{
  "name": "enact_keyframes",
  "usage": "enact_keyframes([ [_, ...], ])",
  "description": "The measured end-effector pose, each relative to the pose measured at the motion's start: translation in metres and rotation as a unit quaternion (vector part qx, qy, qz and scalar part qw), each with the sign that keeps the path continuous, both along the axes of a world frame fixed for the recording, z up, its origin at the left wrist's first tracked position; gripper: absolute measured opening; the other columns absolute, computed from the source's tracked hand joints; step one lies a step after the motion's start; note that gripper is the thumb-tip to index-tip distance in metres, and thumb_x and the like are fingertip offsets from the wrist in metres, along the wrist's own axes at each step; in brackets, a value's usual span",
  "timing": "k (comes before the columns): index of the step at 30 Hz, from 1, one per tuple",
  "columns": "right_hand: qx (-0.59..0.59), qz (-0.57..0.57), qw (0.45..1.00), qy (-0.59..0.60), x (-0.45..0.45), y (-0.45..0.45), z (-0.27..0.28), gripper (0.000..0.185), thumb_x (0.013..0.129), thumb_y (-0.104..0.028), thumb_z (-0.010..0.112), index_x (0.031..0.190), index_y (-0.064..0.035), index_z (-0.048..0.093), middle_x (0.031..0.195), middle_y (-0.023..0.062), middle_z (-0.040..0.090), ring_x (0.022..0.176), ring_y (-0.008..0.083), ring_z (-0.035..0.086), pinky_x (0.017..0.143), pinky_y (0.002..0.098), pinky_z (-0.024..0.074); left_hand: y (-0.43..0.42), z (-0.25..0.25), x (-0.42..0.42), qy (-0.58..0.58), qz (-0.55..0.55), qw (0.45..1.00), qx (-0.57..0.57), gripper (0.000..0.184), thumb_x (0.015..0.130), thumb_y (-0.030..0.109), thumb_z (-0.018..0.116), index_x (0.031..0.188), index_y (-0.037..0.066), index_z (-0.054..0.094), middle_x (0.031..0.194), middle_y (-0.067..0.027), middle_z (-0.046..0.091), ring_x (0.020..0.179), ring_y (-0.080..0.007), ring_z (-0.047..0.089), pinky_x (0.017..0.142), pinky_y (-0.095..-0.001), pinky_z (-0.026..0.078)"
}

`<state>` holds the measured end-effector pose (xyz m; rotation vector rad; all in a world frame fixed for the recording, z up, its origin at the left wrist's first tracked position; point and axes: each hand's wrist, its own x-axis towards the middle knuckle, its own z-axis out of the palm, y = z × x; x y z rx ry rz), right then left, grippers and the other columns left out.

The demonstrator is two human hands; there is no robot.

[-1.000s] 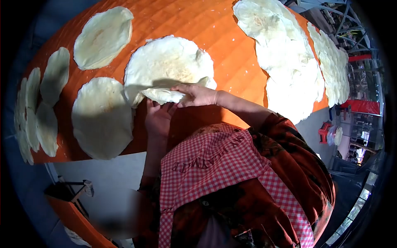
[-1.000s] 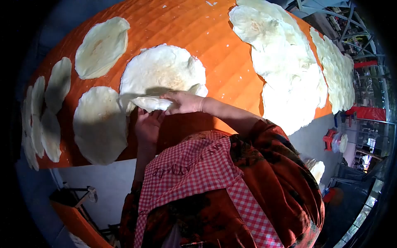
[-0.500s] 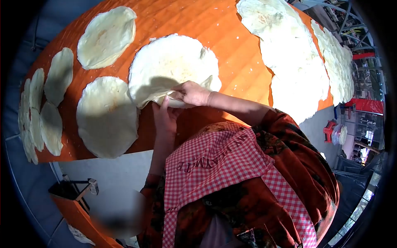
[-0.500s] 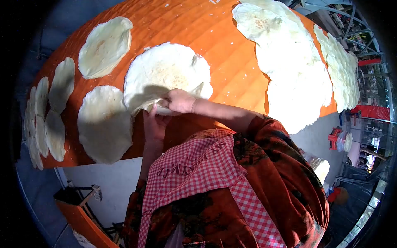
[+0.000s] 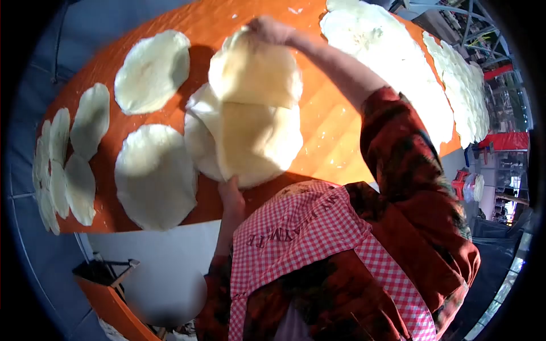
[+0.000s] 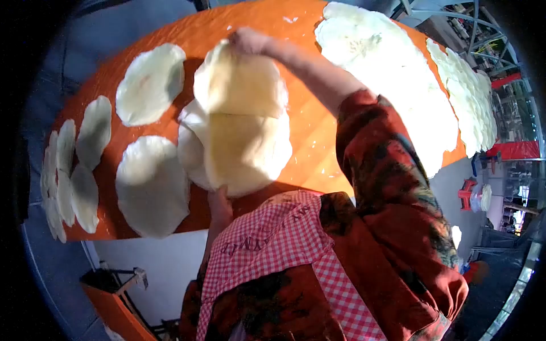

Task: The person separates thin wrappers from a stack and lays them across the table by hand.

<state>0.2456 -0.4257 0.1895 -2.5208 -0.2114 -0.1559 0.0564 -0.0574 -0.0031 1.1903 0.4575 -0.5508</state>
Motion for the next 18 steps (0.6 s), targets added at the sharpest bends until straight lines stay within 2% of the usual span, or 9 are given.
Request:
enact_keyframes([
  [1,-0.092,0.013,0.989,-0.117,0.032,-0.026,0.014,0.030,0.080,-0.025,0.062,0.102,-0.0043,0.066,0.091,0.0176,0.067,0.081,0.0320,0.063,0.075,0.0406,0.0494,0.007,0.006,0.001,0.010,-0.012,1.000,-0.023,0.050,0.079,0.001,0.054,0.128,-0.007,0.043,0.124,-0.0135,0.052,0.111,-0.0249,0.051,0.094,-0.0351,0.043],
  [2,-0.133,0.004,0.988,-0.079,0.059,-0.037,0.038,0.029,0.081,-0.022,0.061,0.103,-0.0043,0.065,0.093,0.0193,0.066,0.085,0.0339,0.064,0.076,0.0408,0.0493,0.013,0.011,-0.001,0.022,-0.023,0.998,-0.045,0.048,0.080,0.002,0.055,0.126,-0.006,0.044,0.122,-0.0131,0.052,0.109,-0.0245,0.052,0.094,-0.0343,0.042],
  [5,-0.081,0.029,0.990,-0.114,0.008,0.000,0.129,0.027,0.080,-0.018,0.059,0.102,-0.0064,0.068,0.089,0.0213,0.066,0.082,0.0334,0.065,0.071,0.0433,0.0504,0.016,0.038,-0.008,-0.194,-0.052,0.914,0.351,0.034,0.085,0.009,0.056,0.115,-0.004,0.050,0.111,-0.0121,0.056,0.098,-0.0225,0.055,0.087,-0.0320,0.043],
  [8,-0.122,0.040,0.986,-0.106,-0.065,0.051,0.150,0.023,0.081,-0.015,0.056,0.101,-0.0105,0.067,0.090,0.0184,0.066,0.084,0.0366,0.062,0.074,0.0422,0.0494,0.021,0.088,-0.013,-0.302,-0.037,0.878,0.368,0.026,0.089,0.016,0.056,0.107,-0.002,0.052,0.102,-0.0112,0.057,0.092,-0.0199,0.054,0.083,-0.0305,0.042],
  [9,-0.155,0.029,0.983,-0.098,-0.084,0.060,0.129,0.022,0.080,-0.012,0.055,0.097,-0.0113,0.068,0.087,0.0164,0.066,0.083,0.0350,0.062,0.073,0.0446,0.0494,0.025,0.085,-0.005,-0.180,-0.118,0.970,0.110,0.037,0.094,0.031,0.052,0.111,-0.002,0.053,0.109,-0.0140,0.058,0.098,-0.0226,0.056,0.088,-0.0346,0.043],
  [10,-0.148,-0.001,0.978,-0.145,-0.104,0.067,0.090,0.020,0.079,-0.011,0.054,0.093,-0.0119,0.068,0.081,0.0159,0.065,0.078,0.0344,0.063,0.068,0.0453,0.0505,0.015,0.092,-0.004,-0.045,-0.169,0.977,-0.123,0.048,0.094,0.041,0.046,0.115,-0.002,0.053,0.114,-0.0153,0.057,0.103,-0.0251,0.056,0.090,-0.0380,0.043],
  [11,-0.139,-0.021,0.985,-0.100,-0.129,0.084,0.068,0.019,0.076,-0.008,0.054,0.089,-0.0116,0.068,0.078,0.0164,0.065,0.072,0.0345,0.064,0.064,0.0443,0.0515,-0.001,0.105,0.000,0.090,-0.202,0.911,-0.348,0.060,0.094,0.052,0.041,0.118,-0.001,0.052,0.120,-0.0165,0.056,0.107,-0.0275,0.055,0.093,-0.0414,0.043],
  [13,-0.080,-0.061,0.992,-0.079,-0.165,0.105,-0.001,0.031,0.072,0.002,0.054,0.097,-0.0077,0.069,0.082,0.0176,0.066,0.076,0.0332,0.065,0.068,0.0379,0.0524,-0.040,0.120,0.005,0.175,-0.199,0.885,-0.384,0.076,0.093,0.063,0.025,0.127,-0.001,0.048,0.125,-0.0188,0.053,0.109,-0.0295,0.054,0.094,-0.0442,0.043],
  [18,-0.058,-0.105,0.992,0.023,-0.225,0.133,-0.096,0.027,0.073,-0.014,0.062,0.098,-0.0055,0.062,0.070,0.0157,0.063,0.065,0.0312,0.065,0.058,0.0389,0.0521,-0.075,0.078,0.009,0.159,-0.271,0.893,-0.322,0.054,0.096,0.050,0.039,0.111,0.001,0.054,0.098,-0.0115,0.059,0.083,-0.0194,0.057,0.073,-0.0321,0.050],
])
